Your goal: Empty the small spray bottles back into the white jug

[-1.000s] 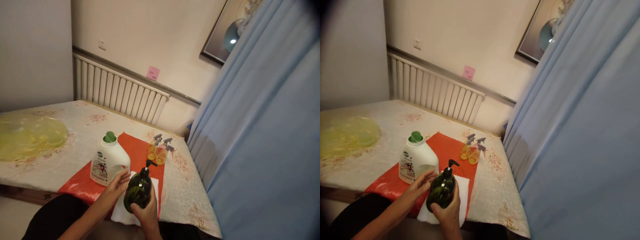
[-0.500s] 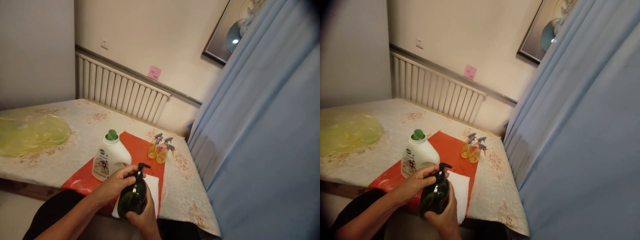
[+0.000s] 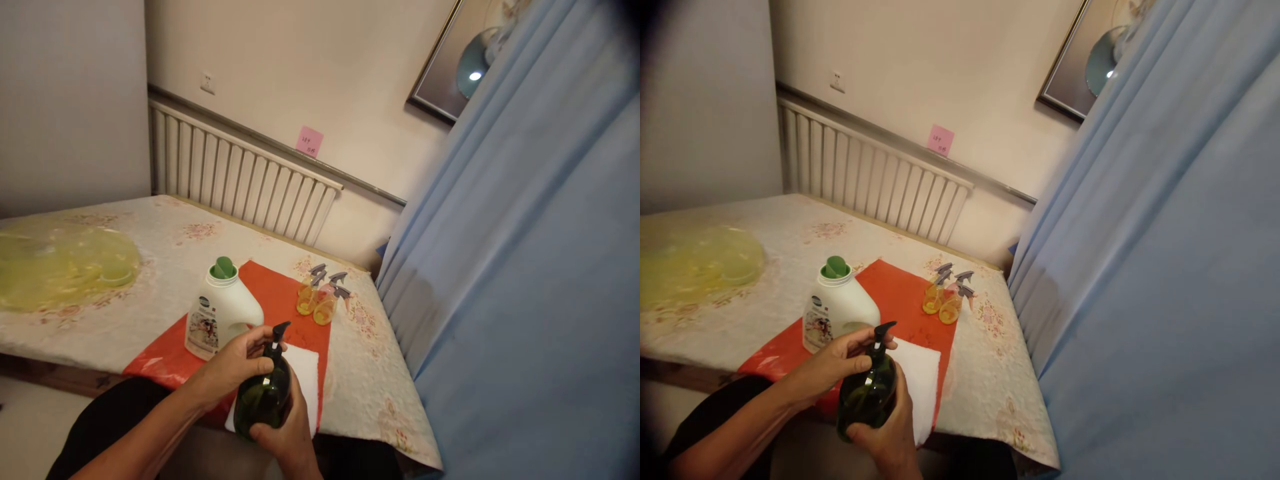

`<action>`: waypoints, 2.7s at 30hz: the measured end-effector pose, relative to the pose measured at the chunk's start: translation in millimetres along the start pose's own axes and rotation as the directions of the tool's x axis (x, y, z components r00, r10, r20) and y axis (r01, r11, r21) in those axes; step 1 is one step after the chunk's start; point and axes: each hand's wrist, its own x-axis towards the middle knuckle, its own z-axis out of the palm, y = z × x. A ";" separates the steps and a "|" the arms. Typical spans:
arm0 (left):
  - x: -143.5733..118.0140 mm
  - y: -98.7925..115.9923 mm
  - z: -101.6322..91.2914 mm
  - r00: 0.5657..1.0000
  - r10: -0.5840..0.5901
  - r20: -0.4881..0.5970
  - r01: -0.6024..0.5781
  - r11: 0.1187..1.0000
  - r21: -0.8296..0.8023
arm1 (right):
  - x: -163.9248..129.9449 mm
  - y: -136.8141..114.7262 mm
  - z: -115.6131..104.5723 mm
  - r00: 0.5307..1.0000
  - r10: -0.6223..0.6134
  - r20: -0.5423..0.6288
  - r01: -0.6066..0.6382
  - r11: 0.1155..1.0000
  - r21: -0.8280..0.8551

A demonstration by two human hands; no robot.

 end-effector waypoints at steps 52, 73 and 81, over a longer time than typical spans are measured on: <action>-9.3 -6.4 -11.5 0.992 -0.087 0.090 0.087 0.996 -0.002 | -6.2 5.9 -0.2 0.999 0.044 -0.015 -0.044 0.999 -0.015; 0.7 -7.2 0.0 0.995 0.005 -0.100 0.003 0.997 0.076 | -6.9 7.3 -4.5 0.996 0.086 -0.031 -0.088 0.994 -0.064; -0.2 8.5 -3.2 0.991 0.029 -0.130 -0.025 0.999 0.034 | -5.3 7.9 -4.5 0.996 0.092 -0.022 -0.094 0.992 -0.079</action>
